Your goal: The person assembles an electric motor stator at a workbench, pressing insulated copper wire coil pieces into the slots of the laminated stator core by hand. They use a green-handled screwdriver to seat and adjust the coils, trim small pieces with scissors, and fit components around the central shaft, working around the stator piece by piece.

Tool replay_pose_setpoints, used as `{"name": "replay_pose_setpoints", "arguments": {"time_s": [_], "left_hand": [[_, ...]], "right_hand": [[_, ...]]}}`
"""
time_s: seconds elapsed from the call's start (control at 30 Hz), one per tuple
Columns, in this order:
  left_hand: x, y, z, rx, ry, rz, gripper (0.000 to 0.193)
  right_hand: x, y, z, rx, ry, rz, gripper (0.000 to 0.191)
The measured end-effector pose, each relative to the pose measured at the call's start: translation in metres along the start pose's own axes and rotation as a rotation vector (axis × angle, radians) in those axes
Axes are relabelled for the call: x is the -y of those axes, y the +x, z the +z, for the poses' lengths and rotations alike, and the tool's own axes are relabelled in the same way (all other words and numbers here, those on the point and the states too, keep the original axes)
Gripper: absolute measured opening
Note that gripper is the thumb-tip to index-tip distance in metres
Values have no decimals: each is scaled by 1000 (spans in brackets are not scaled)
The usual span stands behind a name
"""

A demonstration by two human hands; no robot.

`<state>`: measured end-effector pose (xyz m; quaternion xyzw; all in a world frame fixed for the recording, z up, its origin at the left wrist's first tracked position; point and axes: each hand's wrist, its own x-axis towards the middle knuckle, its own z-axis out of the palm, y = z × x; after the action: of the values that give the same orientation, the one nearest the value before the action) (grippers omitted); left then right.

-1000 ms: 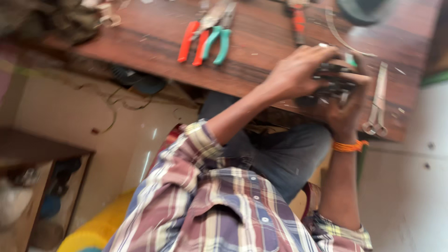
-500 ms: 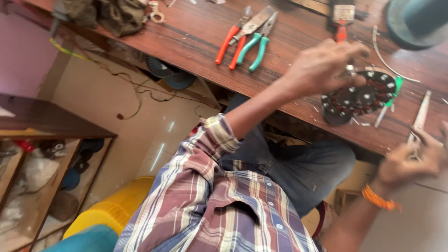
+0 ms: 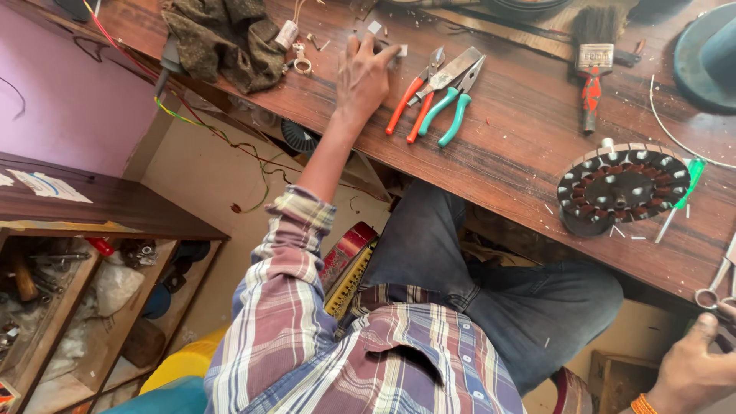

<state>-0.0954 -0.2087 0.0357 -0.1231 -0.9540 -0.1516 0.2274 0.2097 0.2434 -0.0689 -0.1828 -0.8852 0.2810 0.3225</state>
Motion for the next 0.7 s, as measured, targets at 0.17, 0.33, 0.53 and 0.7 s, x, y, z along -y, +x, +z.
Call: {"name": "replay_pose_setpoints", "arguments": {"time_s": [0.17, 0.33, 0.53, 0.7], "left_hand": [[22, -66, -1, 72, 28, 102, 28], [33, -122, -13, 138, -183, 231, 55], [28, -154, 13, -60, -296, 242, 23], [12, -161, 22, -138, -900, -228, 11]], "right_hand": [[4, 17, -8, -24, 17, -198, 9], [5, 39, -6, 10, -144, -127, 11], [18, 33, -28, 131, -178, 183, 43], [0, 27, -29, 210, 76, 634, 56]]}}
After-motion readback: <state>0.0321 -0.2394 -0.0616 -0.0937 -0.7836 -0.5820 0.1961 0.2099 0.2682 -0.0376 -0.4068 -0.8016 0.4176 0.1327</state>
